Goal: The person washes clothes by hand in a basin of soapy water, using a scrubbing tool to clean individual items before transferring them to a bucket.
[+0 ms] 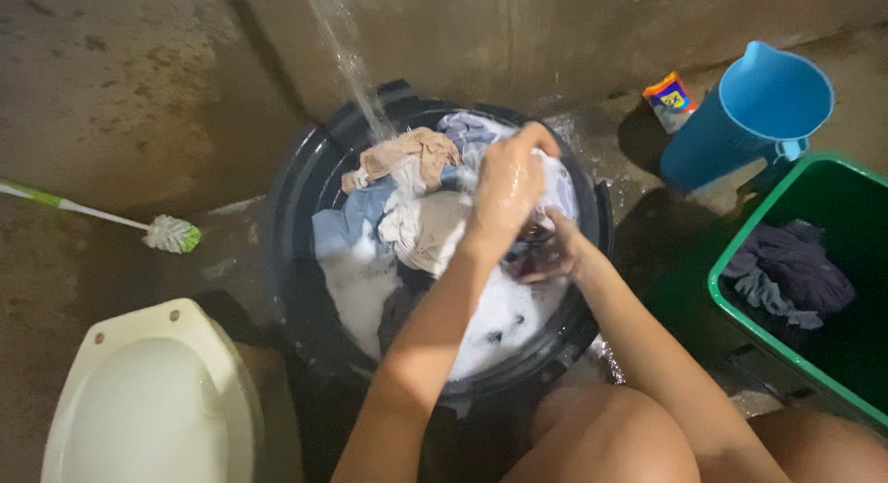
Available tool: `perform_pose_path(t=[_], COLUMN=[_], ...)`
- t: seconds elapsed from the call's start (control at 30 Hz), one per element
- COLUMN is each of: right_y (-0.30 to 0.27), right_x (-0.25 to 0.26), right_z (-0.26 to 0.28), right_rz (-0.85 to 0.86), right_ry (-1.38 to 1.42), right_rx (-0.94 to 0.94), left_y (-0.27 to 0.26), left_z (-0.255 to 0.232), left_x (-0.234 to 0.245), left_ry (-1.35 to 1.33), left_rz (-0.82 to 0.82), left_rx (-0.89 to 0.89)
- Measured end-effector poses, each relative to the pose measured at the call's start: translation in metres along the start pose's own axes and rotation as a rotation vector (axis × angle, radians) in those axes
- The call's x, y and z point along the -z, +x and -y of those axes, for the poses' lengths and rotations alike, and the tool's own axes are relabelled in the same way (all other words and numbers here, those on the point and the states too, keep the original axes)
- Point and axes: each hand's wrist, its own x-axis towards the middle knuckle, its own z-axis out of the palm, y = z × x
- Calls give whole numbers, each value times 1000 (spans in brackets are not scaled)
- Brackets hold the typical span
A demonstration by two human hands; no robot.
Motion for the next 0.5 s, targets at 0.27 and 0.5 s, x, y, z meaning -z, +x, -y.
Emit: perform_pose_path(t=[0.27,0.5], right_y=[22,-30], right_x=[4,3], right_z=[6,30], right_rz=[84,82], right_ry=[371,531], right_rx=[212,-45], left_y=[-52,-37], left_z=[-12,147], left_x=[-62,-71], left_ry=[-200,451], left_rz=[35,-91], left_rx=[18,-48])
